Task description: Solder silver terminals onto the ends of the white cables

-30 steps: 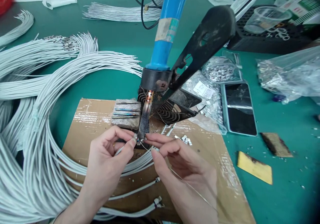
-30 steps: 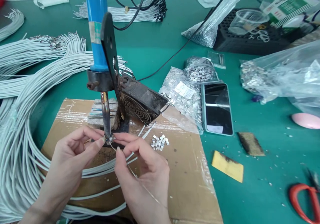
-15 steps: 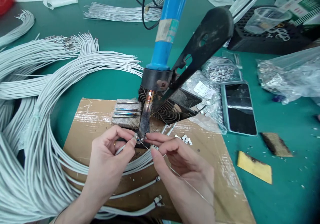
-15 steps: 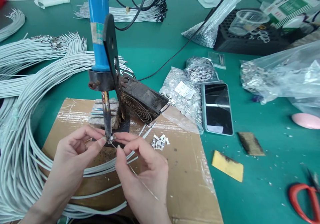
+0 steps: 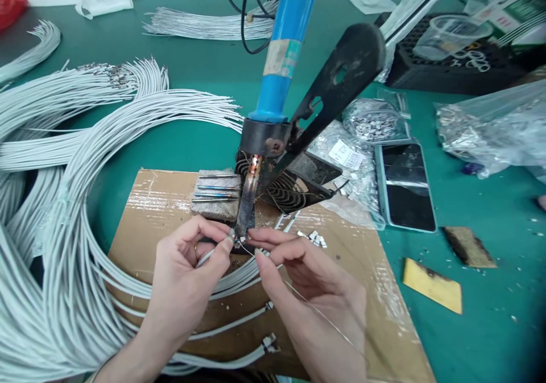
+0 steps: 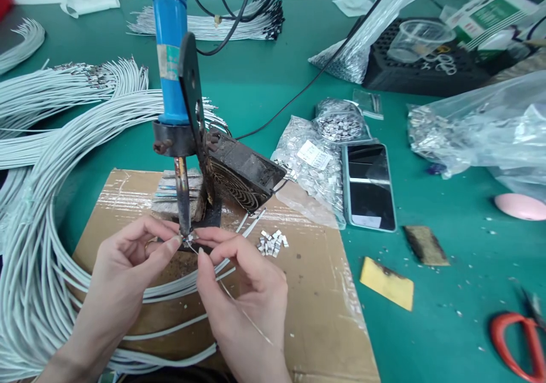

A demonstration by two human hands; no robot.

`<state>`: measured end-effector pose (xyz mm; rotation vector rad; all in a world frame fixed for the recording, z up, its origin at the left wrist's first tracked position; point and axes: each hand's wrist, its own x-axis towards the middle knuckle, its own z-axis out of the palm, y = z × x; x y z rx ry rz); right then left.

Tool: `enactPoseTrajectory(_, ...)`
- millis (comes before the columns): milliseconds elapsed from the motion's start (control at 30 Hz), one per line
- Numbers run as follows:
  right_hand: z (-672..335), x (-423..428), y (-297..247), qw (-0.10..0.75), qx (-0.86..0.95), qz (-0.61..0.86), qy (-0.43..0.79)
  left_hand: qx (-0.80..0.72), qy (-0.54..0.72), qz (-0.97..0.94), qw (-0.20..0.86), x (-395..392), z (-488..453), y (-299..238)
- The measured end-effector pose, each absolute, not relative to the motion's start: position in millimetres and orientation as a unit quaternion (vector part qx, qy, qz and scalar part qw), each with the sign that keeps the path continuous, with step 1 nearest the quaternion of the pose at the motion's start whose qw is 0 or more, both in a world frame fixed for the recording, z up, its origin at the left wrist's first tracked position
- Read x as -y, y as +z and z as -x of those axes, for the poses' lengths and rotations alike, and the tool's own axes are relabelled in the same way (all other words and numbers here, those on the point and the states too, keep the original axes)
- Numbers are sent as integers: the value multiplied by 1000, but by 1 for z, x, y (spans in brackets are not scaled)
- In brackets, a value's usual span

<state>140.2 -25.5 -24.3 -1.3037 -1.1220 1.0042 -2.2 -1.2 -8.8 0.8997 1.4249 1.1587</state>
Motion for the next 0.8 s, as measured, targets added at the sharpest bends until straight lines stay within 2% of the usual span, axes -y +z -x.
enactPoseTrajectory(800,-140,25,-22,547,469,552,420,-588,480,-400,514,3,7,-11)
